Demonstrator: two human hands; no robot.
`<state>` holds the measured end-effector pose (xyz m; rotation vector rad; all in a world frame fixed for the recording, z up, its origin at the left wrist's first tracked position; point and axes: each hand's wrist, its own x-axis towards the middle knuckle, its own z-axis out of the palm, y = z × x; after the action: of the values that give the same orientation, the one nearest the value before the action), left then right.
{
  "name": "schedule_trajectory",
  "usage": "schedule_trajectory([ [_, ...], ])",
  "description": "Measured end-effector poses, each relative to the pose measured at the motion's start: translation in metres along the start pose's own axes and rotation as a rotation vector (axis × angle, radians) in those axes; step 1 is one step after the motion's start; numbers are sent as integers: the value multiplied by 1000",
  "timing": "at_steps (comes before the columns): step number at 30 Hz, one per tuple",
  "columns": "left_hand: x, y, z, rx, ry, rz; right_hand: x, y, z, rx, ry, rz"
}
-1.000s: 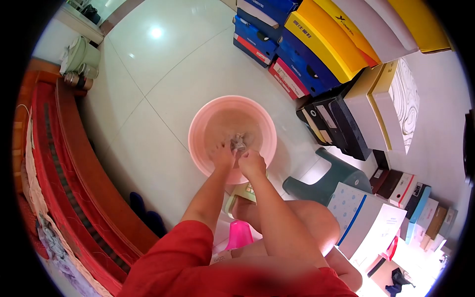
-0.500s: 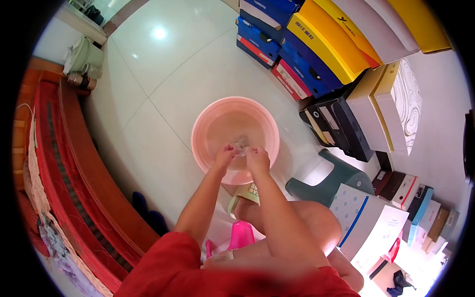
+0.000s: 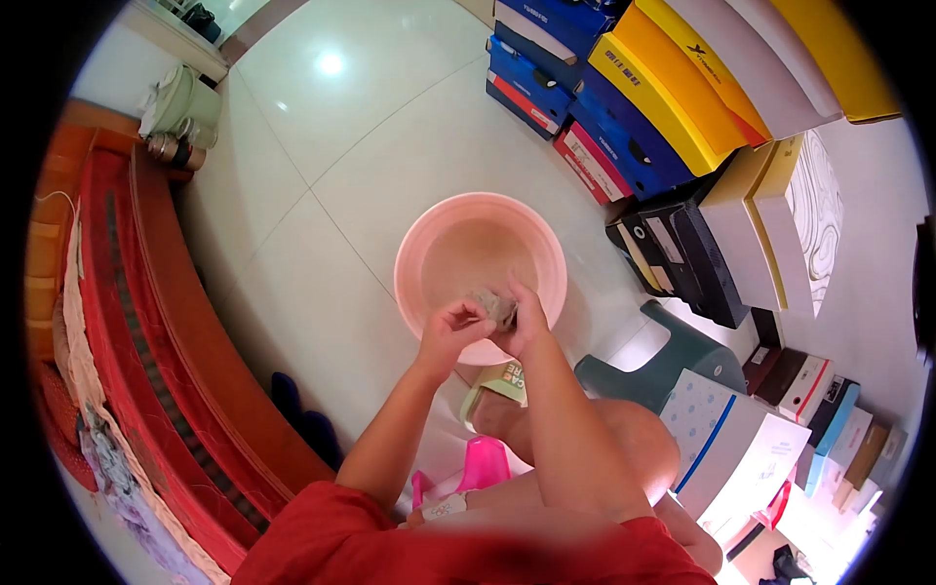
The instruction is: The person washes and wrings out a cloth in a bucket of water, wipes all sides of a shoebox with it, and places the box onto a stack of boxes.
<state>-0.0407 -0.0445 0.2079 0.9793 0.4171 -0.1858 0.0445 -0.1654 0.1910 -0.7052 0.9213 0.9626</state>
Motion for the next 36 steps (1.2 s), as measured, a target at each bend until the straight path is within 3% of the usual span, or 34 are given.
schedule_trajectory([
  [2, 7, -7, 3, 165, 251, -55, 8, 2, -10, -50, -233, -21],
  [3, 8, -4, 7, 165, 250, -56, 10, 2, -12, -49, -231, -22],
  [5, 7, 2, 16, 764, 368, -2, 16, 4, -15, -156, -230, -71],
  [6, 8, -4, 13, 765, 364, -4, 20, 4, -18, -153, -227, -72],
  [8, 8, -22, 4, 977, 350, 362, 27, 5, -22, -170, -211, -152],
  [9, 6, -20, 4, 975, 348, 361, 21, 4, -13, -170, -209, -154],
  [11, 2, -14, 6, 663, 543, 377, -1, 0, 11, -58, -123, -279],
  [15, 6, -24, 1, 414, 539, 344, 2, 1, 13, -192, -103, -295],
  [17, 6, -21, 16, 237, 494, 117, 10, 3, 16, -481, 48, -387],
  [21, 1, -5, 37, 28, 323, -35, -2, 5, 44, -408, 51, -393],
  [23, -2, 9, 47, -272, 226, -178, -5, 3, 51, -498, 172, -439],
  [36, -7, 28, 77, -284, 236, -103, -15, 6, 57, -899, 356, -680],
])
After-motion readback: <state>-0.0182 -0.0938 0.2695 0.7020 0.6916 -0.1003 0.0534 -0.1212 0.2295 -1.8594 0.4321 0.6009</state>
